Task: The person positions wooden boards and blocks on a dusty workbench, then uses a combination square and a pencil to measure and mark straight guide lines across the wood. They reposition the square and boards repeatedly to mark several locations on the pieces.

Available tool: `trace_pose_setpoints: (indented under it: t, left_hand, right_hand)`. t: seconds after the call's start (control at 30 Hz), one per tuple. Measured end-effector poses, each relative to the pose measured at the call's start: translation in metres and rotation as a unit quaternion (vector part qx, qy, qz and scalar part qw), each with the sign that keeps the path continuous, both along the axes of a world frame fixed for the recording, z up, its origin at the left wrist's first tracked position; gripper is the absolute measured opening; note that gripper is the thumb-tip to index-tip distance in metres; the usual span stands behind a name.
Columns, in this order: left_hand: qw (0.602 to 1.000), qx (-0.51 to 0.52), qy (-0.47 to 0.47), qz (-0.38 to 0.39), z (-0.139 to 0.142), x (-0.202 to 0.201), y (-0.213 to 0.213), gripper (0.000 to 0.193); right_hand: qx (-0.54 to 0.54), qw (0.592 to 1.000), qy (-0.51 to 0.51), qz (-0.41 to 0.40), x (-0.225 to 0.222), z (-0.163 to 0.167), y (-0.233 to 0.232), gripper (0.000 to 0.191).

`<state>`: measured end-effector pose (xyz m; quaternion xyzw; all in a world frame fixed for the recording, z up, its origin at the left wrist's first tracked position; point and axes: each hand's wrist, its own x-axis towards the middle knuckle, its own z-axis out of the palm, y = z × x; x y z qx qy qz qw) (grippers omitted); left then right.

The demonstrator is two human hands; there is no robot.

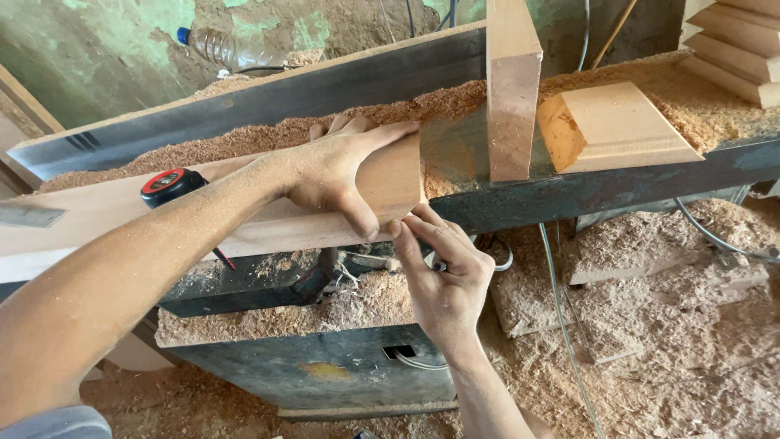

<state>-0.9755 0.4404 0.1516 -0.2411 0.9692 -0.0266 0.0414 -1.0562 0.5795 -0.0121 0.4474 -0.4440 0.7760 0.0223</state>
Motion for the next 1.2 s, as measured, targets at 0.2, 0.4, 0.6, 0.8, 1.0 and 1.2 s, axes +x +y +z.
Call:
trace_pose_setpoints:
  t: [0.2, 0.4, 0.6, 0.8, 1.0, 1.2]
  left_hand:
    - [0.989, 0.108, 0.035, -0.094, -0.004, -0.001, -0.011, 0.148]
    - [0.996, 0.035, -0.001, -0.085, -0.013, 0.001, -0.02, 0.152]
    - [0.996, -0.005, 0.005, -0.094, -0.018, 0.008, -0.019, 0.145]
    - [0.996, -0.031, -0.01, -0.087, -0.024, 0.01, -0.015, 0.144]
    - [0.979, -0.024, 0.019, -0.201, -0.025, 0.013, -0.012, 0.138]
    - [0.981, -0.018, 0.032, -0.191, -0.026, 0.019, -0.013, 0.138]
  right_hand:
    - [-0.067, 0.998, 0.005, 0.016, 0.0, -0.023, -0.013, 0.033]
    - [-0.103, 0.992, -0.075, -0.007, 0.015, -0.095, -0.003, 0.031]
    - [-0.035, 0.99, -0.13, -0.037, 0.031, -0.169, -0.007, 0.014]
    - [-0.068, 0.989, -0.119, -0.063, 0.023, -0.213, -0.011, 0.012]
    - [-0.035, 0.981, -0.105, -0.158, 0.001, -0.225, -0.011, 0.009]
    - [0.074, 0.975, -0.117, -0.172, 0.003, -0.223, -0.005, 0.009]
